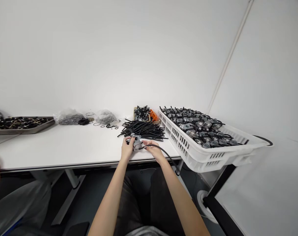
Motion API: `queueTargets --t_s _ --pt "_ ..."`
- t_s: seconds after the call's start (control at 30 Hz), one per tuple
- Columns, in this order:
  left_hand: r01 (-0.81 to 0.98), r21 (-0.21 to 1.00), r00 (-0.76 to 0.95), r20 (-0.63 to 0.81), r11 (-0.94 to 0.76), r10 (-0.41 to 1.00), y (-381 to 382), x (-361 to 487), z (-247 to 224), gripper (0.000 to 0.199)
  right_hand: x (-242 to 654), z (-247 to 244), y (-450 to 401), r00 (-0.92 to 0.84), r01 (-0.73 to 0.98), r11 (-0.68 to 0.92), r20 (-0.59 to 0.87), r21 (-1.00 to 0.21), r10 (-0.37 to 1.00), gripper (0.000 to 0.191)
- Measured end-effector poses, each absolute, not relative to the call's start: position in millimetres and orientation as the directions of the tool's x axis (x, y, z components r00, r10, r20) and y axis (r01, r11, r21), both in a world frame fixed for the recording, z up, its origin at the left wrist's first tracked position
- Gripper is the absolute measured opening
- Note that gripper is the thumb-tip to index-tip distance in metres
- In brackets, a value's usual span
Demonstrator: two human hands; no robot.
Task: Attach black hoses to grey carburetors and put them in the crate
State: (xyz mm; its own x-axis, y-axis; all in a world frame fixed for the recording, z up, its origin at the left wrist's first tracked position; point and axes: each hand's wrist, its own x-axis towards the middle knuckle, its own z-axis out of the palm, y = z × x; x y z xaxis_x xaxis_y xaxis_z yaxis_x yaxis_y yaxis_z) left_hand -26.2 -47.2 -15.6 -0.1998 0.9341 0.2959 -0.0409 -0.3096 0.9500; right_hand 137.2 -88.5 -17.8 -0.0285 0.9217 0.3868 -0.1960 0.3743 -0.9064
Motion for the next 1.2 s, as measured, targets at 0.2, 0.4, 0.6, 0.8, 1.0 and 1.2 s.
queueTargets --t_s 0.2,0.4,0.6,0.8,1.0,1.2 --pt "0.006 0.947 -0.041 0.32 -0.32 0.947 -50.5 -25.0 -11.6 0.03 130.8 -29.2 -74.4 0.104 -0.065 0.398 0.391 -0.915 0.915 0.04" --pt "0.036 0.942 0.039 0.331 -0.333 0.943 -50.9 -25.1 -13.0 0.031 130.5 -34.4 -73.9 0.206 0.163 0.45 0.476 -0.878 0.855 0.041" --pt "0.045 0.933 0.064 0.353 -0.356 0.933 -53.0 -25.7 -11.5 0.033 128.2 -30.7 -82.9 0.232 0.27 0.494 0.553 -0.827 0.8 0.044" --pt "0.033 0.919 0.052 0.391 -0.393 0.919 -53.7 -26.9 -10.3 0.031 127.5 -29.3 -87.6 0.221 0.394 0.553 0.659 -0.735 0.719 0.045" --pt "0.007 0.905 0.048 0.424 -0.425 0.905 -54.0 -27.5 -10.1 0.029 129.7 -29.0 -87.4 0.151 0.366 0.609 0.69 -0.704 0.708 0.043" --pt "-0.046 0.901 0.034 0.432 -0.431 0.901 -52.8 -26.4 -11.9 0.035 131.9 -29.9 -89.3 0.079 0.216 0.575 0.601 -0.789 0.795 0.048"
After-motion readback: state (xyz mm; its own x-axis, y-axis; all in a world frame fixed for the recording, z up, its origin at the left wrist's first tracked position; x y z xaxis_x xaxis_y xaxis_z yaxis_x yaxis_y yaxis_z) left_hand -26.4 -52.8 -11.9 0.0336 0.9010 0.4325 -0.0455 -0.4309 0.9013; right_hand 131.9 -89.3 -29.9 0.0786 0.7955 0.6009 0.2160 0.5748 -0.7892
